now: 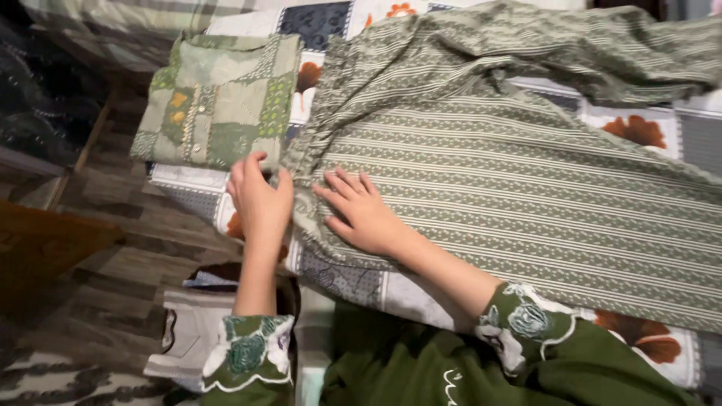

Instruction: The person folds a green patterned top and a pair of matching patterned trousers on an ironing board, smoothing each piece with their hands after every fold.

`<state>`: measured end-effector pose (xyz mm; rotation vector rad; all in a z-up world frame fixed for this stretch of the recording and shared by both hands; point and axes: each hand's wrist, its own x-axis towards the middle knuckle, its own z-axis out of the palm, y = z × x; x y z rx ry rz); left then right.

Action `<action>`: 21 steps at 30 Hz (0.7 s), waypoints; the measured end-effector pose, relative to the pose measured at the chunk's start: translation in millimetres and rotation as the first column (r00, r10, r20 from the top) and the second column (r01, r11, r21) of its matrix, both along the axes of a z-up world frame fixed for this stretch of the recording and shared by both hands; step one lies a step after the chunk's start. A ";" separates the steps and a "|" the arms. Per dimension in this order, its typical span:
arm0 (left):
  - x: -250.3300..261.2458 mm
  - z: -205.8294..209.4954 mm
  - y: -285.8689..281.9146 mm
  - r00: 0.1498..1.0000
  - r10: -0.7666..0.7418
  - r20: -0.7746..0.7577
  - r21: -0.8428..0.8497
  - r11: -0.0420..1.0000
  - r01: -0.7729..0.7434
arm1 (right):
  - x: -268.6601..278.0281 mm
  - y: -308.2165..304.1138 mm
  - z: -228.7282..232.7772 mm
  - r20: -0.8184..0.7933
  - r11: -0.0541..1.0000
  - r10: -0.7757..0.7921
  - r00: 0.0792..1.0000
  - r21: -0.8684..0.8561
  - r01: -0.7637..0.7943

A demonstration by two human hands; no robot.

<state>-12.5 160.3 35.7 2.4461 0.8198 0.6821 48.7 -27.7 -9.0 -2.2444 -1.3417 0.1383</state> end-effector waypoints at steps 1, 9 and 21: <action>5.2 -1.6 -9.1 1.000 -0.012 0.007 -0.004 1.000 0.012 | 3.0 -17.2 2.8 0.007 1.000 -0.012 1.000 -0.004 0.012; 64.1 -45.4 -143.1 0.795 -0.594 0.124 -0.091 0.790 0.606 | 38.1 -193.1 4.0 0.136 0.938 -0.261 0.956 -0.197 0.284; 175.0 -69.5 -329.4 0.660 -0.716 -0.226 0.176 0.637 0.751 | 92.7 -485.8 -20.5 0.281 0.497 -0.804 0.525 -0.167 0.851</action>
